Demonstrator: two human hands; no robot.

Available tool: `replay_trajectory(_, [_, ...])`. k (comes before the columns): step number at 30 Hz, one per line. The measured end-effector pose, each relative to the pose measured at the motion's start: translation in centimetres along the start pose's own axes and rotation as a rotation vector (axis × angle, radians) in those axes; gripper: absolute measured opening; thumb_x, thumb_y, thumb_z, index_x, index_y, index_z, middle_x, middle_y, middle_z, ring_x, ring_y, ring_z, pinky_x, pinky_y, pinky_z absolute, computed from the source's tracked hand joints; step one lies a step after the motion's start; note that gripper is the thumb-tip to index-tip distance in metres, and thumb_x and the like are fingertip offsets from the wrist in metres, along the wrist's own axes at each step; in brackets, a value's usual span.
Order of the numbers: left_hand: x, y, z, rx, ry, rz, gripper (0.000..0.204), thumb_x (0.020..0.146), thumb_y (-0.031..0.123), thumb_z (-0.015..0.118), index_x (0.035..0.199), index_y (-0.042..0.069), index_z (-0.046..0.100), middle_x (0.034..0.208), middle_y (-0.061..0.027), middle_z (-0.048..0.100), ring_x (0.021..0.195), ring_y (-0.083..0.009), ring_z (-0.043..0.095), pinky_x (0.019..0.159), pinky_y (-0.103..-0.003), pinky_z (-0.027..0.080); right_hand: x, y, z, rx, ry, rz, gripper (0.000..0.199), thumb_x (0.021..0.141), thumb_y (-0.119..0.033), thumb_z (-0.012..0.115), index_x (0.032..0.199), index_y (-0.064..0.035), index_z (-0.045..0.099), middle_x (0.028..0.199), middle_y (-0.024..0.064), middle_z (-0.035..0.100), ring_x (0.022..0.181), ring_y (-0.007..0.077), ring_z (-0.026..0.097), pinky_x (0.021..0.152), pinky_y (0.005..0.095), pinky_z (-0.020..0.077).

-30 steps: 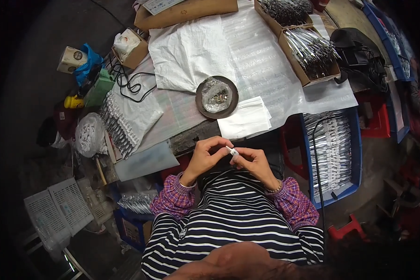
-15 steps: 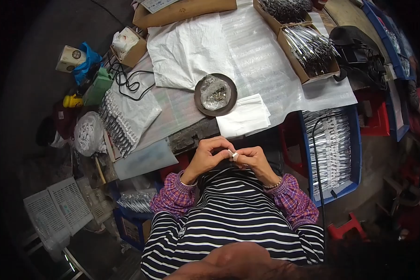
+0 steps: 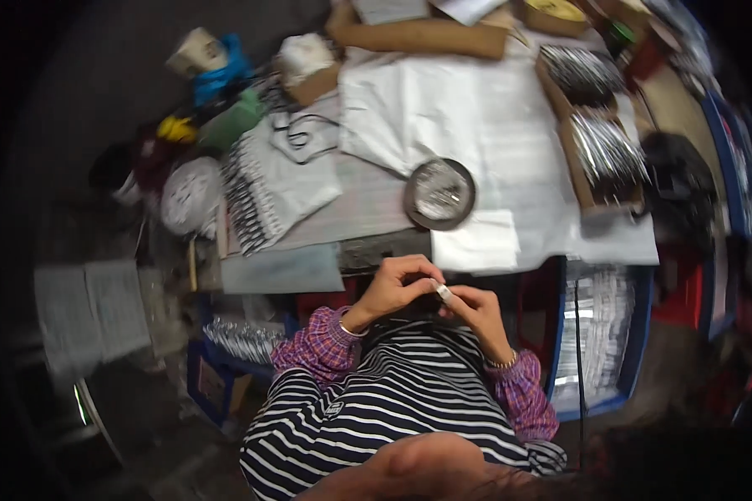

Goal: Applying adhesive to small metal components and assembling them into trays in a manufacturing setting.

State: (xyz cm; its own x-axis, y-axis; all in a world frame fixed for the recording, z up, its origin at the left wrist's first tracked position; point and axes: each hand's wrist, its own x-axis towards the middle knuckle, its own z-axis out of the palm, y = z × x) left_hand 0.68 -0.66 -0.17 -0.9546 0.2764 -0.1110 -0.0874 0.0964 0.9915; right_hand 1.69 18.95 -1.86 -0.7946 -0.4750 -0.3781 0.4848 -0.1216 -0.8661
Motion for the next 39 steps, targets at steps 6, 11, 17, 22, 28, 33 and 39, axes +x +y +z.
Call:
replay_trajectory(6, [-1.4, -1.1, -0.1, -0.034, -0.057, -0.053, 0.022, 0.078, 0.003, 0.067, 0.1, 0.002, 0.064, 0.092, -0.0042, 0.061, 0.085, -0.0101, 0.058, 0.076, -0.024, 0.046, 0.3, 1.1, 0.8, -0.177, 0.094, -0.12, 0.019, 0.089, -0.011, 0.059, 0.098, 0.0047, 0.065, 0.073, 0.0028, 0.063, 0.066, 0.0061, 0.056, 0.061, 0.0184, 0.0424])
replay_trajectory(11, [-2.1, -1.3, -1.1, 0.085, -0.01, 0.081, 0.021, 0.074, 0.004, 0.067, 0.095, 0.002, 0.065, 0.09, -0.0059, 0.062, 0.084, -0.0128, 0.06, 0.075, -0.026, 0.047, 0.7, 1.0, 2.0, -0.279, 0.041, -0.161, 0.018, 0.087, -0.008, 0.059, 0.096, 0.006, 0.065, 0.073, 0.0051, 0.065, 0.065, 0.0074, 0.059, 0.061, 0.02, 0.046])
replay_trajectory(17, [-2.2, -0.6, -5.4, -0.369, 0.041, 0.084, 0.019, 0.084, 0.0, 0.06, 0.103, -0.001, 0.058, 0.093, -0.0074, 0.063, 0.091, -0.0164, 0.061, 0.083, -0.029, 0.049, 1.8, 0.8, 2.8, -0.372, 0.008, -0.256, 0.018, 0.084, -0.004, 0.058, 0.098, 0.005, 0.064, 0.082, 0.0091, 0.067, 0.075, 0.0122, 0.061, 0.068, 0.0232, 0.0467])
replay_trajectory(22, [-2.8, 0.9, -15.1, -0.212, 0.398, -0.011, 0.023, 0.086, 0.002, 0.056, 0.109, 0.002, 0.058, 0.093, -0.0038, 0.062, 0.077, -0.0082, 0.058, 0.064, -0.021, 0.047, 1.9, 0.8, 2.5, -0.379, 0.015, -0.226, 0.018, 0.084, -0.003, 0.057, 0.099, 0.0046, 0.064, 0.086, 0.01, 0.067, 0.078, 0.0136, 0.062, 0.071, 0.0234, 0.0466])
replay_trajectory(28, [-3.9, -4.0, -29.5, 0.46, 0.705, 0.075, 0.023, 0.082, 0.005, 0.061, 0.105, 0.006, 0.061, 0.072, 0.0044, 0.049, 0.063, -0.0008, 0.045, 0.052, -0.017, 0.036, 1.4, 1.9, 2.3, -0.32, -0.003, -0.176, 0.018, 0.084, 0.001, 0.055, 0.1, 0.0048, 0.063, 0.086, 0.0096, 0.067, 0.081, 0.014, 0.063, 0.072, 0.0231, 0.0473])
replay_trajectory(33, [-4.6, -3.1, -31.4, 0.878, 0.772, 0.023, 0.023, 0.073, 0.008, 0.066, 0.096, 0.007, 0.063, 0.071, -0.0036, 0.055, 0.063, -0.0126, 0.053, 0.059, -0.027, 0.044, 0.8, 2.4, 2.0, -0.417, -0.015, -0.169, 0.017, 0.083, 0.001, 0.056, 0.098, 0.0041, 0.064, 0.084, 0.0116, 0.067, 0.077, 0.0142, 0.065, 0.07, 0.0233, 0.0487])
replay_trajectory(39, [-3.4, -5.1, -33.5, 1.122, 0.694, 0.342, 0.021, 0.074, 0.002, 0.061, 0.095, 0.0, 0.063, 0.091, -0.0134, 0.06, 0.079, -0.0274, 0.06, 0.069, -0.032, 0.048, 0.6, 3.1, 1.6, -0.392, 0.033, -0.129, 0.017, 0.083, -0.003, 0.059, 0.097, 0.0024, 0.066, 0.085, 0.0123, 0.068, 0.076, 0.0163, 0.066, 0.068, 0.025, 0.0496])
